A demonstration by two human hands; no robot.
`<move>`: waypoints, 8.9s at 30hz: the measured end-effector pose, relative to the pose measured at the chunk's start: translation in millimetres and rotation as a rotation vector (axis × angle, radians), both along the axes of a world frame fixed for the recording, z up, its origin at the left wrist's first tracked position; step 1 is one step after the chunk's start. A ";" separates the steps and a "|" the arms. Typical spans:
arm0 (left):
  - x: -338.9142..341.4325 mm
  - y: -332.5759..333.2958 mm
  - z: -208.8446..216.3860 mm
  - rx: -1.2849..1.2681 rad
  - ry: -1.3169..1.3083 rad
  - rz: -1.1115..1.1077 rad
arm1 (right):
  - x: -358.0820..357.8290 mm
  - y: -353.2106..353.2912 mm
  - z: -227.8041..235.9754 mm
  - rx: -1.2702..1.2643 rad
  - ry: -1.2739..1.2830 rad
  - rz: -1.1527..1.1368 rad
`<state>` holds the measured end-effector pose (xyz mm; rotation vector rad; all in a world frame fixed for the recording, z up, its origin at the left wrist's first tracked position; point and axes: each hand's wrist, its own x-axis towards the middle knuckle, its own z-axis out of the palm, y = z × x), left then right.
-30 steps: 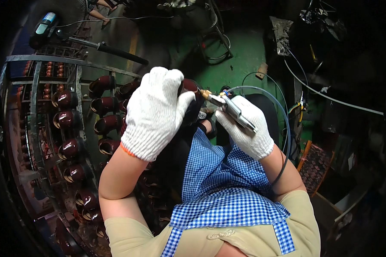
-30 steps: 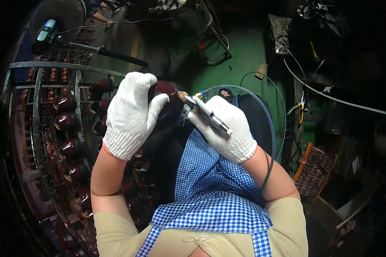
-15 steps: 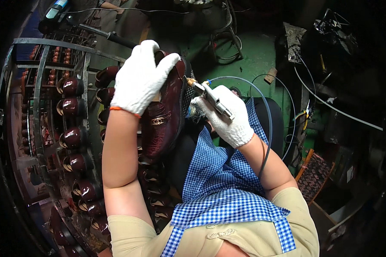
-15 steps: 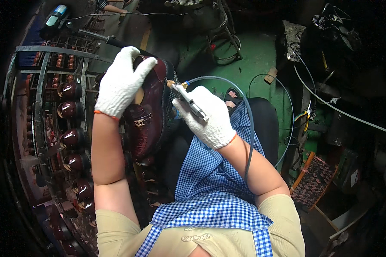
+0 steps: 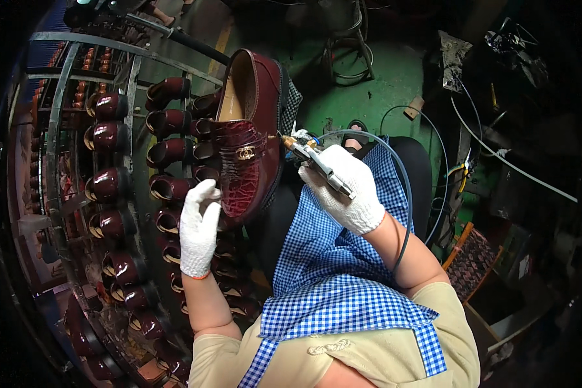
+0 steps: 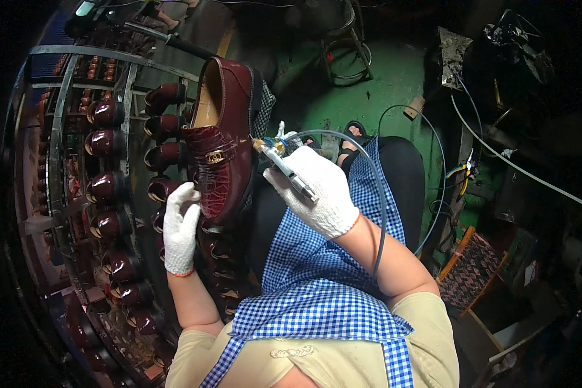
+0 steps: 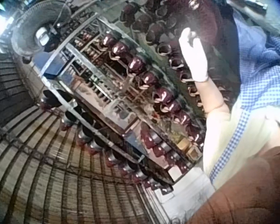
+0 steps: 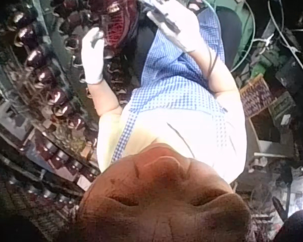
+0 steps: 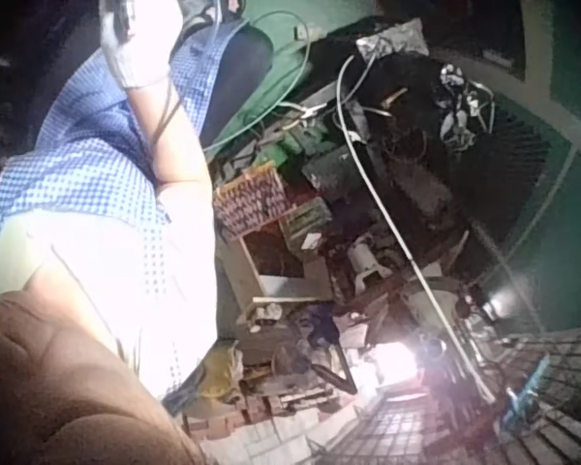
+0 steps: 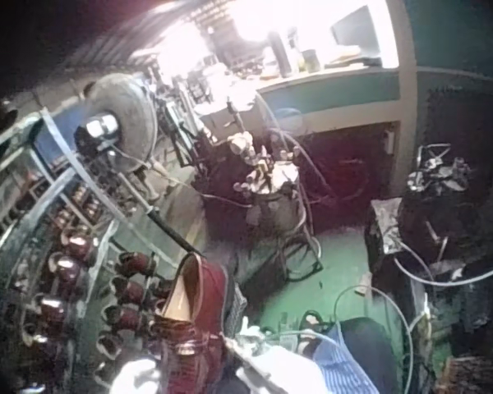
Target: The person sits on the floor and uses a spray gun to apply a glossy finish to maroon shoes. They pick up each shoe from a metal rack, spray the upper surface, and return it to the rack, repeating this process for multiple pairs.
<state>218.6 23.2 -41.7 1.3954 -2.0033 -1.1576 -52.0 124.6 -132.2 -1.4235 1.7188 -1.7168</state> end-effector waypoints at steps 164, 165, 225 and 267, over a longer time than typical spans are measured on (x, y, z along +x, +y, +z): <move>274.6 235.3 115.8 -0.554 -0.868 1.093 | 23.6 -75.8 -67.8 0.179 0.025 0.052; 286.2 226.5 110.0 -0.536 -0.896 1.058 | 25.4 -76.1 -61.7 0.199 0.011 0.071; 30.9 44.4 42.7 -0.794 0.060 -0.171 | 41.6 -47.3 -6.1 0.229 -0.292 0.043; -13.9 42.4 25.8 -0.837 -0.221 -0.471 | -23.3 70.0 13.4 0.269 -0.048 0.244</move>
